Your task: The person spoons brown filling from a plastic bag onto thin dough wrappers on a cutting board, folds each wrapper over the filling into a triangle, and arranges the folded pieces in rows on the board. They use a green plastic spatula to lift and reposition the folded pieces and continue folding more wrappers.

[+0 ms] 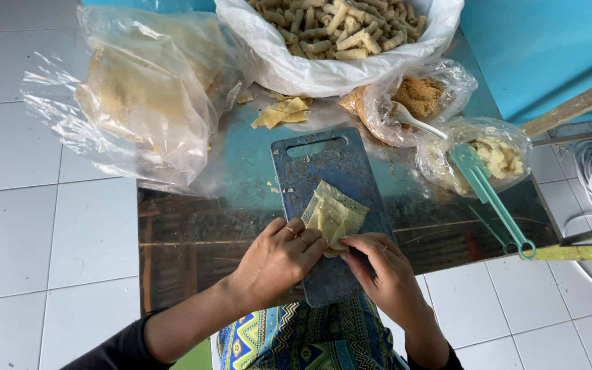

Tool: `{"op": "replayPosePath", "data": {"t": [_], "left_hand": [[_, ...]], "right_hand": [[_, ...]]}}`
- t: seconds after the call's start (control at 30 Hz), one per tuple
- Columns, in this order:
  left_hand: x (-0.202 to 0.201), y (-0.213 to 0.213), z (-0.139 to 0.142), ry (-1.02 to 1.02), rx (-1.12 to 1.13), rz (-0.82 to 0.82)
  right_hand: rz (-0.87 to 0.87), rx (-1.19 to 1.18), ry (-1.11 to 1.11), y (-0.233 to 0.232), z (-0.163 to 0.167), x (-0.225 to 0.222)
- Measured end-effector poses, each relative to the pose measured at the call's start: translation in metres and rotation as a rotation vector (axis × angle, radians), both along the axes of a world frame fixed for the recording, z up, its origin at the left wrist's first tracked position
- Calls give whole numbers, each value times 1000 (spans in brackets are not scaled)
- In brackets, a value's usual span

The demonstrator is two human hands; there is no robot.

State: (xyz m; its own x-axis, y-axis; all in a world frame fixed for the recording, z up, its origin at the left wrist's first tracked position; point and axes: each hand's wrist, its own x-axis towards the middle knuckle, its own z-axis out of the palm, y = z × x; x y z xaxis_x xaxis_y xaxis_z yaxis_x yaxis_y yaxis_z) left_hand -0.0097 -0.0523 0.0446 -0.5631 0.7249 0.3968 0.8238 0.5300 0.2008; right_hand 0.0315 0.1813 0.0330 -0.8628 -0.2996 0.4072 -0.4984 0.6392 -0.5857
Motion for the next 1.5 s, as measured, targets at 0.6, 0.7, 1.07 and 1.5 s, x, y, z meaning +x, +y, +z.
{"op": "replayPosePath", "data": {"t": [0.6,0.7,1.07,1.5], "left_hand": [[-4,0,-16,-187,48,11],[-4,-1,-14,-269,141,60],[-13,3,-13,-287,334,302],[-8,-5,-20,-79,193,207]], "right_hand": [[-19,84,-148,-18,12,-37],[41,140,-63,-16,11,-38],[-45,163,36,-6,-3,-33],[47,153,20,-9,0,-37]]}}
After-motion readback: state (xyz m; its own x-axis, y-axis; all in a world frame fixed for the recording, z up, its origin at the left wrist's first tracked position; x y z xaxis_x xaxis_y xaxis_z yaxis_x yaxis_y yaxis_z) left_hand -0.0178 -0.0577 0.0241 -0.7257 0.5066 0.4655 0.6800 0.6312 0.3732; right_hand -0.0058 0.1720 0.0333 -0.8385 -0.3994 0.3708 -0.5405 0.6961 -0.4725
